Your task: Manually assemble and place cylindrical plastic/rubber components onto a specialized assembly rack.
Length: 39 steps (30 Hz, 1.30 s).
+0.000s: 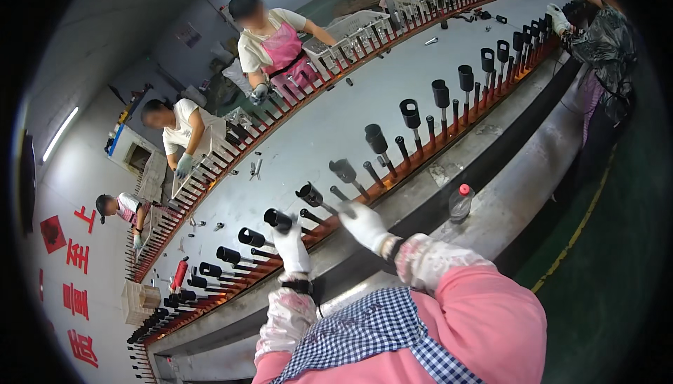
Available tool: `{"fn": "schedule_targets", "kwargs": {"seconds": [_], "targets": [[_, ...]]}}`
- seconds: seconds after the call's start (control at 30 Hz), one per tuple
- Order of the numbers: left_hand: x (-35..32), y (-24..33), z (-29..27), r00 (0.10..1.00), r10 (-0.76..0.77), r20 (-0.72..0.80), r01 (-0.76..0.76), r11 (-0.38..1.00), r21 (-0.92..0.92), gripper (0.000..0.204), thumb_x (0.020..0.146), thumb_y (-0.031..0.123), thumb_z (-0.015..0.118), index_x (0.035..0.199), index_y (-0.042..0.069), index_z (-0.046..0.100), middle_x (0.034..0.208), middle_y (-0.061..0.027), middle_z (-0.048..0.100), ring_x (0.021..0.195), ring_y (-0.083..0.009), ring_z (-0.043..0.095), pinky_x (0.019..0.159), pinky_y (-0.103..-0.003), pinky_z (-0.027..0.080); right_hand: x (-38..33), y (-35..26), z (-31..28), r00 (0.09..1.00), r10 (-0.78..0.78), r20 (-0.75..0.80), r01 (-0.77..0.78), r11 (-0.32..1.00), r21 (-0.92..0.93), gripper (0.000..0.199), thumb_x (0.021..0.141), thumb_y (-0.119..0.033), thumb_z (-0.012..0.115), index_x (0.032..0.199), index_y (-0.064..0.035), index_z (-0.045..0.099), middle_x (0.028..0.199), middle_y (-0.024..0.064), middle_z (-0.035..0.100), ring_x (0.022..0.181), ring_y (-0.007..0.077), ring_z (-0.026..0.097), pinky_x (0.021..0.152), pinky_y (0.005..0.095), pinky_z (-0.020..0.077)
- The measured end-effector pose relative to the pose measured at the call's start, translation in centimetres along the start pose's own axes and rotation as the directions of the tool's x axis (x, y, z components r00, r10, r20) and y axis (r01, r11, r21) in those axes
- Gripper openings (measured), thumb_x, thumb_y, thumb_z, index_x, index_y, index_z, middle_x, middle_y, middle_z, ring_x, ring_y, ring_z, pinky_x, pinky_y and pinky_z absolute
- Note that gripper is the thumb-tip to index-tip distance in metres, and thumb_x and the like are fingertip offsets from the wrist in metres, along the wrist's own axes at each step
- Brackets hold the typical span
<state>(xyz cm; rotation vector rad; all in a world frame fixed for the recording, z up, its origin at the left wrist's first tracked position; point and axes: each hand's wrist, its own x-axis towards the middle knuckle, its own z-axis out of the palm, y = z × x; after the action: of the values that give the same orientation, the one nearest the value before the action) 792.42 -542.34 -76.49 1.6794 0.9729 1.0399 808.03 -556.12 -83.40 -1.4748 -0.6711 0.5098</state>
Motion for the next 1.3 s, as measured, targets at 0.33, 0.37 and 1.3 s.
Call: {"fn": "schedule_targets", "kwargs": {"seconds": [0.33, 0.37, 1.3], "targets": [[-4.1, 7.2, 11.7, 0.969, 0.217, 0.116, -0.182, 0.950, -0.255, 0.076, 0.095, -0.005, 0.070, 0.163, -0.003, 0.035, 0.148, -0.0179, 0.057, 0.135, -0.0237, 0.058, 0.114, -0.035, 0.045, 10.9, -7.7, -8.3, 0.930, -0.192, -0.312, 0.165, 0.980, -0.111, 0.058, 0.088, -0.026, 0.085, 0.139, -0.0092, 0.063, 0.117, 0.0201, 0.075, 0.109, 0.0363, 0.073, 0.097, 0.0426, 0.0575], [-2.9, 8.9, 14.2, 0.965, 0.226, 0.130, -0.207, 0.967, -0.147, 0.075, 0.094, -0.005, 0.072, 0.162, -0.001, 0.038, 0.141, -0.0162, 0.061, 0.128, -0.0218, 0.060, 0.111, -0.034, 0.047, 11.9, -6.4, -7.9, 0.908, -0.203, -0.366, 0.208, 0.978, -0.027, 0.052, 0.088, -0.026, 0.084, 0.134, -0.0100, 0.066, 0.110, 0.0190, 0.076, 0.103, 0.0368, 0.074, 0.093, 0.0423, 0.0584], [1.7, 7.1, 35.4, 0.908, 0.417, -0.042, -0.403, 0.897, 0.182, 0.029, 0.088, 0.000, 0.079, 0.115, 0.003, 0.069, 0.107, -0.0058, 0.068, 0.096, -0.0159, 0.066, 0.092, -0.031, 0.054, 19.2, -1.3, -25.0, 0.821, -0.520, -0.236, 0.517, 0.852, -0.081, 0.017, 0.094, -0.023, 0.081, 0.105, -0.0111, 0.076, 0.102, 0.0122, 0.076, 0.093, 0.0317, 0.075, 0.082, 0.0383, 0.0598]]}}
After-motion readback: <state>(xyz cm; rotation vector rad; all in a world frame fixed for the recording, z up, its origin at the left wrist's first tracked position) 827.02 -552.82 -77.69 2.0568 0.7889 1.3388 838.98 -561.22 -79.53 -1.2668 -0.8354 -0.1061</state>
